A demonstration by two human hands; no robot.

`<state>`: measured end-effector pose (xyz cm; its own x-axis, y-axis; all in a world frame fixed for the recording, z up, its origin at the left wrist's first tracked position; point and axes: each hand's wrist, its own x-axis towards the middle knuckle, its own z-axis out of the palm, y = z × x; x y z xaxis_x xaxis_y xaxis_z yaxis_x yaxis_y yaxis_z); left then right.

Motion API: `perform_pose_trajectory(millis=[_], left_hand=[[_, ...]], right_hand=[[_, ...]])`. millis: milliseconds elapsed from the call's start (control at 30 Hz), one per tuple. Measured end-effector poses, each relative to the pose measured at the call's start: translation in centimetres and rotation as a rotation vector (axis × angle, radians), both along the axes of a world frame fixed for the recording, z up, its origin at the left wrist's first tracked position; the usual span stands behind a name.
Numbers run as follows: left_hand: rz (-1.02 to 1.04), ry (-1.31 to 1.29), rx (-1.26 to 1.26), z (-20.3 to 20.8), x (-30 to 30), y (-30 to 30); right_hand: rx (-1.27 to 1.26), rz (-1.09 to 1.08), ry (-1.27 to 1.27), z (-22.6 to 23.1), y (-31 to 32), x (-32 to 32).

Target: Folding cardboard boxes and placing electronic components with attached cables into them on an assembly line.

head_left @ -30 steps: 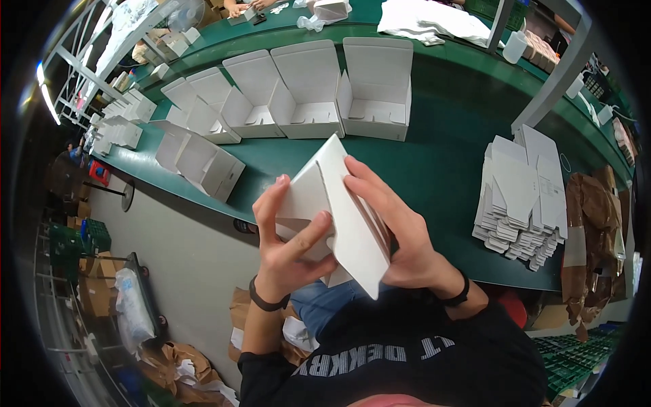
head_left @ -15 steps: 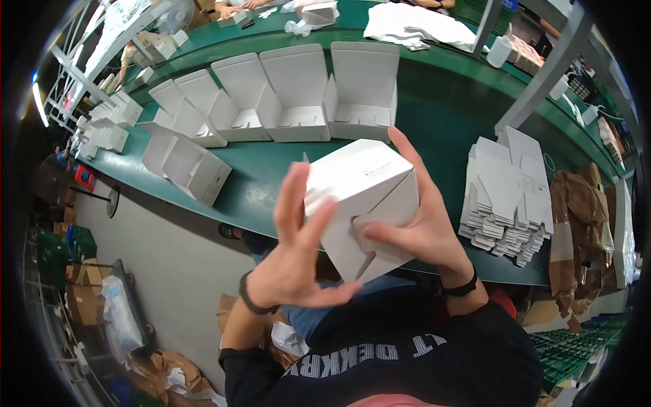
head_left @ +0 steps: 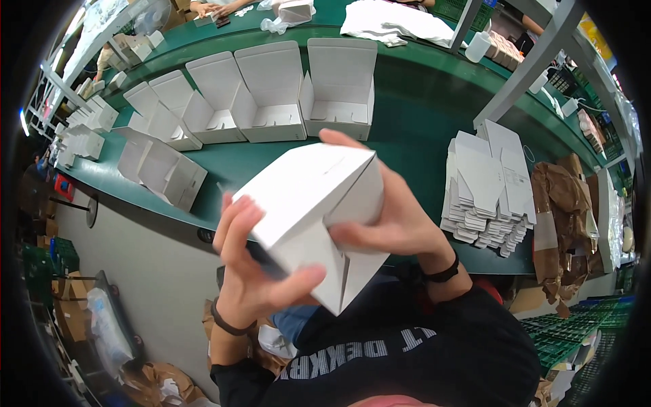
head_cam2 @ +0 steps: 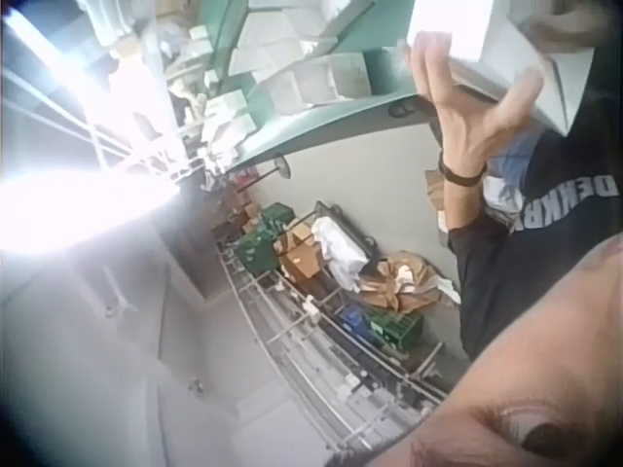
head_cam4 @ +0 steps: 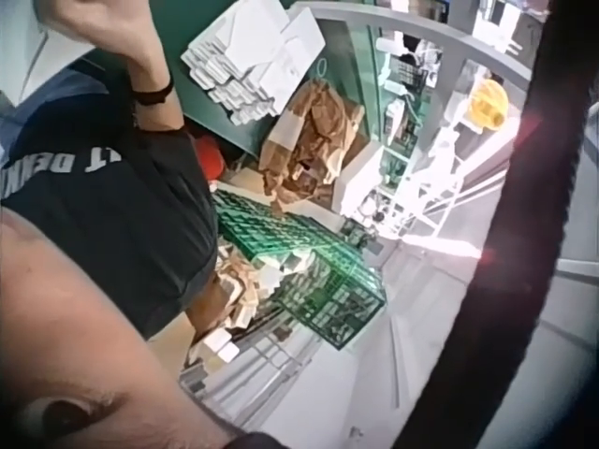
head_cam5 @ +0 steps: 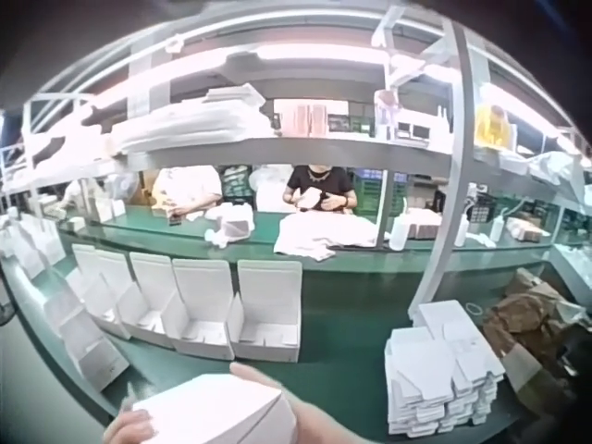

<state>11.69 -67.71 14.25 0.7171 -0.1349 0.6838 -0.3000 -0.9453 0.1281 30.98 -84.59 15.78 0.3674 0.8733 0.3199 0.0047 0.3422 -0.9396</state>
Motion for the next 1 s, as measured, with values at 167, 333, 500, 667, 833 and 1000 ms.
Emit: perform_pose_trajectory(millis=[167,333,500,667,833,1000], left_hand=[[0.216,-0.091,-0.621,-8.6,-2.0,0.1],[0.822,0.274,-0.038,-11.5,-5.4,1.1],[0.782,-0.284,-0.538,-7.6,-7.2,11.6],[0.894,-0.337,-0.438,-7.4,-8.6,28.0],[0.79,-0.059,-0.296,-11.1,-5.2,36.3],[0.945,-0.158,-0.337,-14.3,-7.2,39.4]], right_hand=[[-0.025,0.494,0.31,0.6,1.1,-1.5],[-0.188,0.135,-0.909,-3.2,8.4,-5.4],[-0.507,0.142,-1.329,-9.5,16.3,-5.5],[-0.723,0.457,-1.279,-10.1,24.1,-8.0],[-0.659,0.453,-1.279,-11.7,29.5,-8.9],[-0.557,0.073,-1.118,-12.7,34.0,-12.1]])
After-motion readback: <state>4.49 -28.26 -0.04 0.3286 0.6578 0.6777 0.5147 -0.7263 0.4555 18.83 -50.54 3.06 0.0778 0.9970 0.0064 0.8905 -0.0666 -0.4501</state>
